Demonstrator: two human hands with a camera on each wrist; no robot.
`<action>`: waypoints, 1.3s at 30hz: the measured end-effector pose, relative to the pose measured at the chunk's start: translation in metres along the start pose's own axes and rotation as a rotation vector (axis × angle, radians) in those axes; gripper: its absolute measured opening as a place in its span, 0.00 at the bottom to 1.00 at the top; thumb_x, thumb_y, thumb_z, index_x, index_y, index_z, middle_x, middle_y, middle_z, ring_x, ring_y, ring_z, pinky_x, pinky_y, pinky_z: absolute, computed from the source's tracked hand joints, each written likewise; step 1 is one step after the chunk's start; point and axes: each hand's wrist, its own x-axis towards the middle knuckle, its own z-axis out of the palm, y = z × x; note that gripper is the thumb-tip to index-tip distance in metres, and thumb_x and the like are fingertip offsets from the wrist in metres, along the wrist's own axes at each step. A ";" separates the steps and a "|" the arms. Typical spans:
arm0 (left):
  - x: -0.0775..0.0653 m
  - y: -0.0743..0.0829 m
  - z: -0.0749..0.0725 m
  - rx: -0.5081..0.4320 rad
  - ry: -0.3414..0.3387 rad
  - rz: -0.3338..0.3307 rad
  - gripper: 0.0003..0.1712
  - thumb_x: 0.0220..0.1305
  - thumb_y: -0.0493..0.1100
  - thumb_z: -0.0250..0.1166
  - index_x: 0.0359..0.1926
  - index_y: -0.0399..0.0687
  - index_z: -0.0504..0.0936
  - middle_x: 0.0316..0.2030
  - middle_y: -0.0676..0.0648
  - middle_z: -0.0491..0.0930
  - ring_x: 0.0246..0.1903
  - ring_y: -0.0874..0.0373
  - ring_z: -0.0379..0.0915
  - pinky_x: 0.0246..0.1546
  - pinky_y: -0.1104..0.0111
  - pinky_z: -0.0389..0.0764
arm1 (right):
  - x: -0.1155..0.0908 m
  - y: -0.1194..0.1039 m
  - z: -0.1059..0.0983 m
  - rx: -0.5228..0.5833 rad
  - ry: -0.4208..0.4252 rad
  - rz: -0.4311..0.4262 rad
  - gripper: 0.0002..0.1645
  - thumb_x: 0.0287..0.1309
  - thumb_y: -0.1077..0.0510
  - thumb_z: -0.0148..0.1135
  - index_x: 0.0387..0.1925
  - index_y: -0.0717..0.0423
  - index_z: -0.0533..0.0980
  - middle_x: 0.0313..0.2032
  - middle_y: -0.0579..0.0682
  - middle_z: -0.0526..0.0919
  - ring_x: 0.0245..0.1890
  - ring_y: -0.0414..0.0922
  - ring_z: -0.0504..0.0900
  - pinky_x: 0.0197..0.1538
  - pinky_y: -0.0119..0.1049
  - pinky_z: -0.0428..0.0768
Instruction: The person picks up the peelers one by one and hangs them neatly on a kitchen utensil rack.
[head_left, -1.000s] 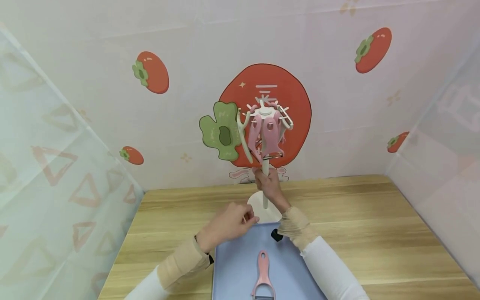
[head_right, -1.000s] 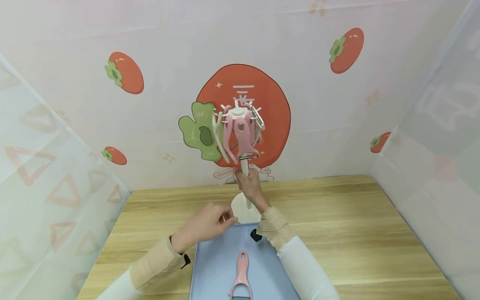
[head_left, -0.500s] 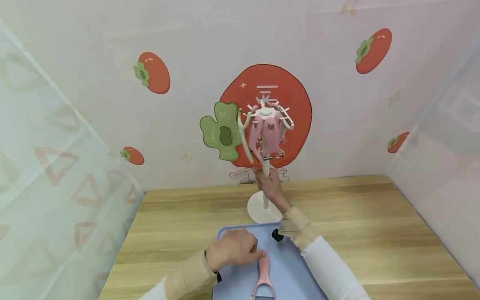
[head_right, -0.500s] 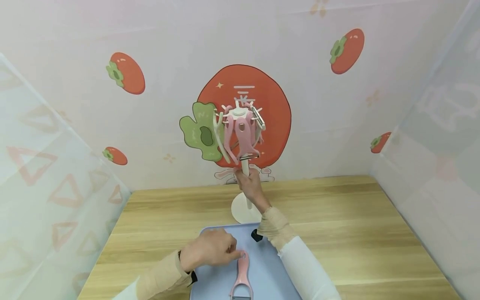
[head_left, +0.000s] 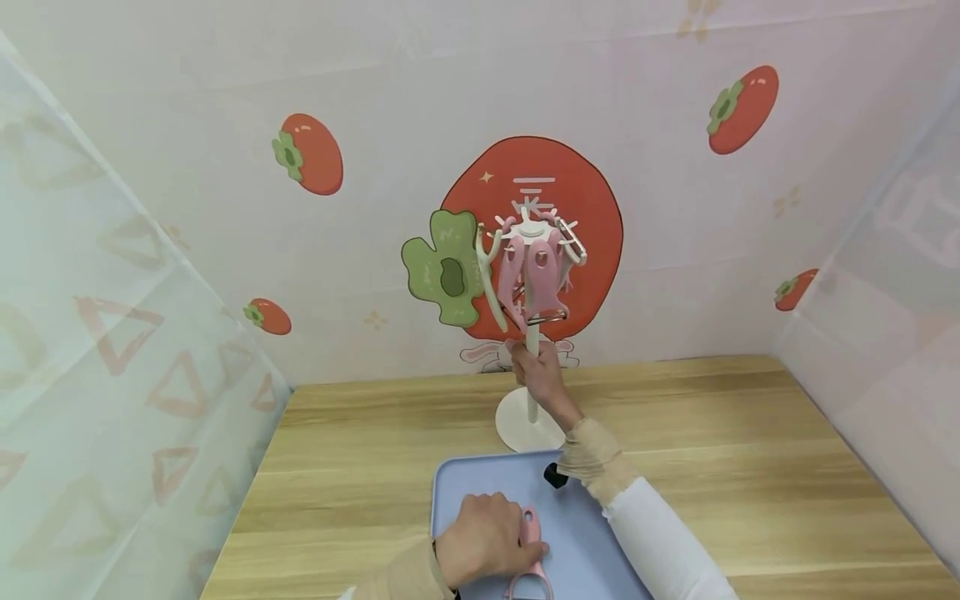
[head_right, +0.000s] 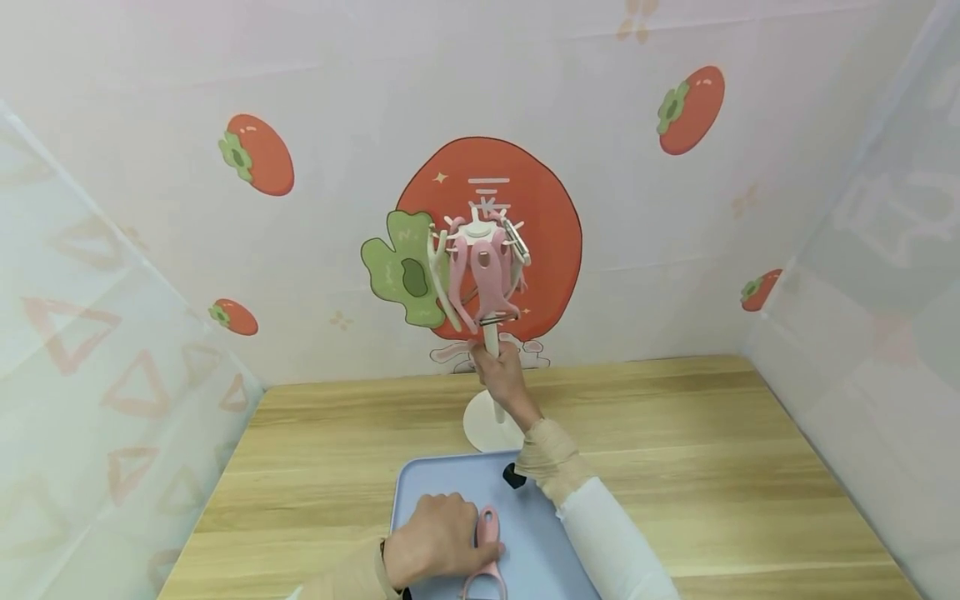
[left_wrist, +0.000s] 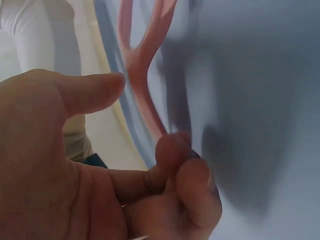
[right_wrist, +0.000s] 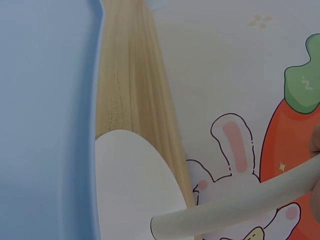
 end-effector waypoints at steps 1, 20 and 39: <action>0.000 0.001 0.002 0.000 0.000 -0.006 0.36 0.56 0.77 0.62 0.20 0.50 0.79 0.22 0.48 0.78 0.24 0.56 0.74 0.28 0.57 0.79 | 0.000 0.000 0.000 0.002 0.000 -0.001 0.31 0.74 0.57 0.54 0.13 0.64 0.61 0.08 0.39 0.59 0.07 0.36 0.55 0.13 0.31 0.53; 0.004 0.011 0.006 -0.018 -0.015 -0.051 0.27 0.56 0.67 0.68 0.18 0.53 0.74 0.19 0.49 0.73 0.22 0.56 0.73 0.27 0.57 0.80 | 0.002 -0.001 0.000 0.000 -0.003 -0.013 0.32 0.75 0.56 0.55 0.13 0.63 0.61 0.09 0.38 0.60 0.08 0.35 0.55 0.13 0.31 0.53; -0.008 0.008 0.006 -0.100 0.053 0.038 0.16 0.44 0.41 0.74 0.17 0.51 0.72 0.17 0.53 0.69 0.18 0.60 0.66 0.20 0.61 0.75 | 0.000 -0.001 0.001 0.001 -0.001 -0.007 0.29 0.73 0.63 0.51 0.14 0.68 0.60 0.09 0.39 0.60 0.08 0.35 0.56 0.13 0.29 0.55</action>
